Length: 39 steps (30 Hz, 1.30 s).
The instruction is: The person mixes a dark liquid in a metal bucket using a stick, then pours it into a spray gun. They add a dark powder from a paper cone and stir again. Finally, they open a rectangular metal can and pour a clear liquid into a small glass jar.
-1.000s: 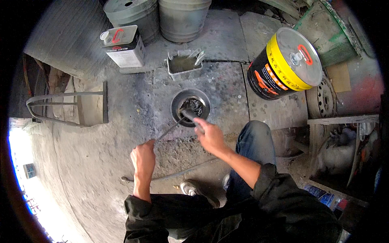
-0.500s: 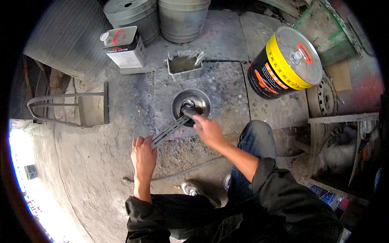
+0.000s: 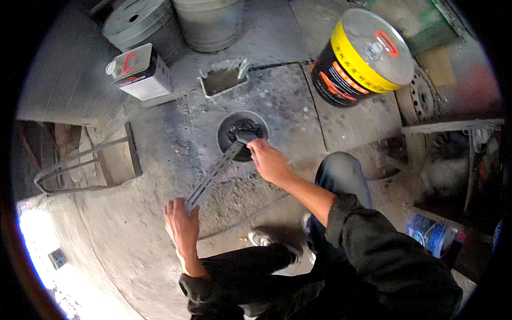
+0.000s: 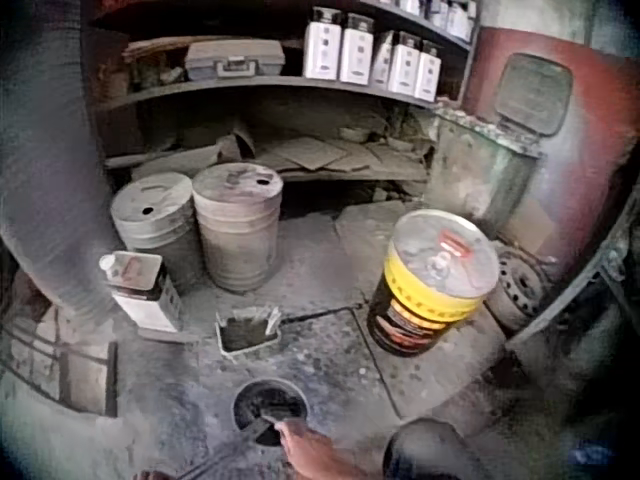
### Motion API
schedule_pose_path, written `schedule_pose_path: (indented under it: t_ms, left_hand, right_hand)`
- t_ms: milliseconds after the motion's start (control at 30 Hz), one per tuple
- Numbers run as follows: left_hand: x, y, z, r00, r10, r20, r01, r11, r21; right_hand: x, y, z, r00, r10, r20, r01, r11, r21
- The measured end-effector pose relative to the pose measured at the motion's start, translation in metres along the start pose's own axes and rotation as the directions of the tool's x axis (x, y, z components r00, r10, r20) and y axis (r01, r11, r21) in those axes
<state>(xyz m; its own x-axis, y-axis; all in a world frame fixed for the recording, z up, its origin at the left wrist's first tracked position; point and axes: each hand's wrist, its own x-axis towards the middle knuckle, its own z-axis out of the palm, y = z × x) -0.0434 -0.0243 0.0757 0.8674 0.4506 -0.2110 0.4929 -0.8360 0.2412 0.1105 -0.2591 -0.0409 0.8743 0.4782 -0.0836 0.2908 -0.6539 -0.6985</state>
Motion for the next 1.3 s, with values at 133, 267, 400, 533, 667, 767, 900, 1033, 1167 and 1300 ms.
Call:
schedule_pose_path:
  t_ms: [133, 267, 400, 533, 667, 767, 900, 1033, 1167, 1300]
  left_hand:
    - [-0.040, -0.009, -0.037, 0.996, -0.074, 0.043, 0.077, 0.994, -0.083]
    - [-0.087, 0.002, -0.087, 0.974, -0.168, 0.152, 0.215, 0.893, -0.396]
    - [-0.143, 0.029, -0.145, 0.848, -0.076, 0.525, 0.485, 0.511, -0.709]
    - [-0.193, 0.123, -0.240, 0.682, -0.138, 0.718, 0.730, 0.181, -0.658]
    - [-0.240, 0.180, -0.303, 0.691, 0.033, 0.722, 0.722, -0.001, -0.692]
    - [-0.261, 0.229, -0.348, 0.693, 0.102, 0.714, 0.721, -0.106, -0.684]
    - [-0.280, 0.220, -0.329, 0.577, 0.360, 0.733, 0.677, 0.290, -0.676]
    - [-0.299, 0.238, -0.365, 0.277, 0.474, 0.836, 0.549, 0.636, -0.542]
    - [-0.312, 0.234, -0.370, 0.084, 0.483, 0.871, 0.361, 0.800, -0.479]
    - [-0.324, 0.279, -0.355, -0.072, 0.470, 0.880, 0.066, 0.883, -0.466]
  right_hand:
    - [0.004, -0.008, -0.016, 0.998, 0.064, 0.028, -0.061, 0.992, -0.106]
    - [-0.024, -0.055, -0.080, 0.990, 0.130, 0.062, -0.117, 0.977, -0.176]
    - [-0.095, -0.143, -0.169, 0.946, 0.260, 0.194, -0.289, 0.948, 0.135]
    - [-0.185, -0.227, -0.235, 0.905, 0.216, 0.366, -0.375, 0.811, 0.449]
    - [-0.229, -0.324, -0.293, 0.690, 0.285, 0.665, -0.705, 0.473, 0.529]
    - [-0.244, -0.370, -0.334, 0.790, 0.345, 0.506, -0.609, 0.526, 0.593]
    - [-0.277, -0.352, -0.305, 0.913, 0.367, -0.176, -0.255, 0.852, 0.457]
    - [-0.321, -0.337, -0.354, 0.904, 0.405, -0.136, -0.321, 0.853, 0.411]
    - [-0.404, -0.349, -0.427, 0.878, 0.466, -0.106, -0.225, 0.598, 0.769]
    - [-0.521, -0.346, -0.470, 0.741, 0.637, -0.213, -0.126, 0.444, 0.887]
